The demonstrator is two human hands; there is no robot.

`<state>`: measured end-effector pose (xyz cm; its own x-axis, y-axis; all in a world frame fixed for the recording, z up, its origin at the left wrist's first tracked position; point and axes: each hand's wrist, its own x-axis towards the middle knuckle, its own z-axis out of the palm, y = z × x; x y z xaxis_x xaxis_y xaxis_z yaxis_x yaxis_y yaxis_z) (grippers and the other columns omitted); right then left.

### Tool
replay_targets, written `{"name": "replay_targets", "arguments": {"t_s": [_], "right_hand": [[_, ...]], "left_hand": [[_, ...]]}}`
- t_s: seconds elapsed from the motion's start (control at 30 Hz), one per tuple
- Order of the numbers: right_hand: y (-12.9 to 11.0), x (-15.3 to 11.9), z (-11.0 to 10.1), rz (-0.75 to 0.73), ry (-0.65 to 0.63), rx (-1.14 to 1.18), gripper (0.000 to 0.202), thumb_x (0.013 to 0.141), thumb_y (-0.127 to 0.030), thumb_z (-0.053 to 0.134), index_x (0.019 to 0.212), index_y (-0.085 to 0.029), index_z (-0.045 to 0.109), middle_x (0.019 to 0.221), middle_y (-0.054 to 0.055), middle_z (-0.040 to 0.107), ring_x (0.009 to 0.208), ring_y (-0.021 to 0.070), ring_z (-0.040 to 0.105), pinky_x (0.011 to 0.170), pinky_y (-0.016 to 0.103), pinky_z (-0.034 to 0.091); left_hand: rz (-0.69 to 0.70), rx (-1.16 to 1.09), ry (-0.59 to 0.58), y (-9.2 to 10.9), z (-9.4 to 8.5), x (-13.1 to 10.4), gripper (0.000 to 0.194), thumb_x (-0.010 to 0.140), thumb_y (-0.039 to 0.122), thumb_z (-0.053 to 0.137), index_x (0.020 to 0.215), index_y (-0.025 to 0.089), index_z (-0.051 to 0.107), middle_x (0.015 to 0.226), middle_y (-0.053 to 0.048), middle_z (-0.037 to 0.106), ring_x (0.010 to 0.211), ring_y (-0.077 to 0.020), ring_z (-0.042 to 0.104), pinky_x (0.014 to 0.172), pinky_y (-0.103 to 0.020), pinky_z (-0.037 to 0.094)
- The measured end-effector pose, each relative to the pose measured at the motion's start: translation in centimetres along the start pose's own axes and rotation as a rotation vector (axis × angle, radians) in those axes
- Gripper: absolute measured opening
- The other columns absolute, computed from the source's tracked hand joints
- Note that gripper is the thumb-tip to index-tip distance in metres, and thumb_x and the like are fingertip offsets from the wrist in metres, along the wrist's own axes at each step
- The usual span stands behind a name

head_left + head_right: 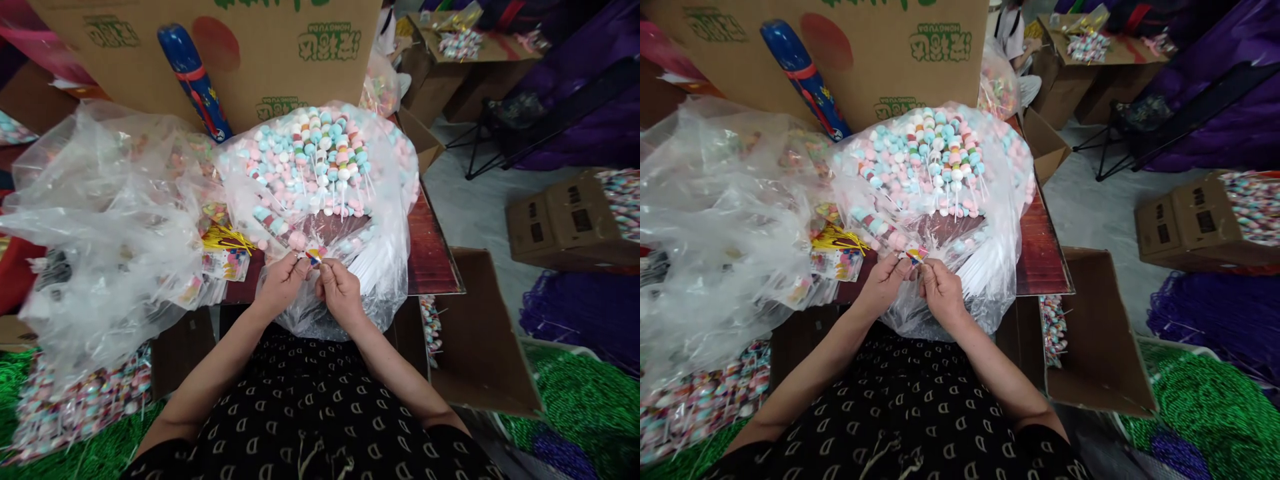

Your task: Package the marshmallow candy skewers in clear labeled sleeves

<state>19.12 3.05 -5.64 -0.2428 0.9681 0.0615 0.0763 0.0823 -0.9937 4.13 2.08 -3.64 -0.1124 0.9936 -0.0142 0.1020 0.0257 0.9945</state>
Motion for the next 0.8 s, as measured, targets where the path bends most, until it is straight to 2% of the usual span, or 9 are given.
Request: {"name": "replay_targets", "arguments": {"t_s": [0.13, 0.27, 0.33, 0.43, 0.53, 0.6, 0.7, 0.8], "right_hand": [[-0.2, 0.3, -0.1, -0.034, 0.001, -0.093, 0.04, 0.102, -0.062, 0.047, 0.097, -0.026, 0.064, 0.053, -0.006, 0.053, 0.045, 0.0144, 0.049, 0.056, 0.029, 0.044], [-0.3, 0.1, 0.1, -0.052, 0.01, -0.055, 0.04, 0.103, -0.062, 0.046, 0.096, -0.026, 0.064, 0.054, -0.005, 0.053, 0.047, 0.0148, 0.049, 0.058, 0.03, 0.046], [-0.3, -0.1, 0.3, -0.05, 0.023, -0.037, 0.038, 0.103, -0.06, 0.047, 0.097, -0.027, 0.064, 0.054, -0.005, 0.054, 0.047, 0.0151, 0.05, 0.058, 0.03, 0.046], [-0.1, -0.3, 0.6, -0.049, 0.006, -0.038, 0.034, 0.103, -0.055, 0.046, 0.099, -0.026, 0.064, 0.054, -0.005, 0.054, 0.046, 0.0152, 0.049, 0.057, 0.03, 0.045], [-0.1, -0.5, 0.9, -0.049, -0.01, -0.049, 0.033, 0.103, -0.054, 0.047, 0.099, -0.027, 0.064, 0.054, -0.005, 0.055, 0.046, 0.0152, 0.049, 0.057, 0.031, 0.045], [-0.3, -0.6, 1.1, -0.045, -0.016, -0.046, 0.033, 0.102, -0.056, 0.049, 0.096, -0.028, 0.065, 0.054, -0.005, 0.055, 0.046, 0.0154, 0.049, 0.058, 0.031, 0.045], [-0.6, -0.8, 1.3, -0.039, -0.041, -0.036, 0.034, 0.101, -0.058, 0.05, 0.089, -0.029, 0.061, 0.053, -0.005, 0.053, 0.045, 0.0154, 0.048, 0.057, 0.031, 0.045], [-0.8, -1.1, 1.6, -0.036, -0.066, -0.031, 0.037, 0.103, -0.057, 0.047, 0.08, -0.028, 0.053, 0.052, -0.005, 0.052, 0.045, 0.0151, 0.046, 0.057, 0.031, 0.045]], "left_hand": [[-0.018, -0.003, 0.012, 0.3, -0.1, -0.2, 0.029, 0.087, 0.027, 0.073, 0.062, 0.019, 0.061, 0.061, 0.003, 0.057, 0.061, -0.0124, 0.048, 0.064, -0.028, 0.036], [-0.107, -0.339, 0.015, 0.2, 0.0, -0.1, 0.017, 0.088, 0.036, 0.073, 0.086, 0.02, 0.071, 0.08, 0.0, 0.068, 0.077, -0.0152, 0.06, 0.076, -0.026, 0.047], [-0.119, -0.526, 0.037, 0.4, 0.1, 0.2, 0.024, 0.087, 0.042, 0.075, 0.098, 0.021, 0.071, 0.091, -0.002, 0.071, 0.083, -0.0162, 0.064, 0.078, -0.027, 0.051], [-0.104, -0.69, 0.046, 1.3, 0.2, 0.8, 0.032, 0.084, 0.05, 0.077, 0.099, 0.022, 0.07, 0.096, -0.004, 0.072, 0.088, -0.0185, 0.068, 0.082, -0.03, 0.054], [-0.117, -0.768, -0.001, 2.2, 0.5, 1.1, 0.026, 0.086, 0.041, 0.078, 0.101, 0.022, 0.07, 0.085, -0.002, 0.07, 0.093, -0.0205, 0.069, 0.09, -0.036, 0.055], [-0.144, -0.788, -0.02, 2.5, 0.7, 1.0, 0.022, 0.087, 0.034, 0.078, 0.104, 0.021, 0.07, 0.072, 0.002, 0.063, 0.085, -0.0186, 0.068, 0.09, -0.036, 0.054], [-0.175, -0.811, -0.042, 2.6, 1.0, 0.6, 0.014, 0.087, 0.029, 0.079, 0.091, 0.021, 0.069, 0.06, 0.005, 0.051, 0.069, -0.0146, 0.059, 0.087, -0.034, 0.054], [-0.188, -0.832, -0.06, 2.4, 1.2, 0.2, 0.03, 0.082, 0.032, 0.085, 0.068, 0.02, 0.06, 0.056, 0.006, 0.046, 0.063, -0.0123, 0.053, 0.088, -0.035, 0.055]]}}
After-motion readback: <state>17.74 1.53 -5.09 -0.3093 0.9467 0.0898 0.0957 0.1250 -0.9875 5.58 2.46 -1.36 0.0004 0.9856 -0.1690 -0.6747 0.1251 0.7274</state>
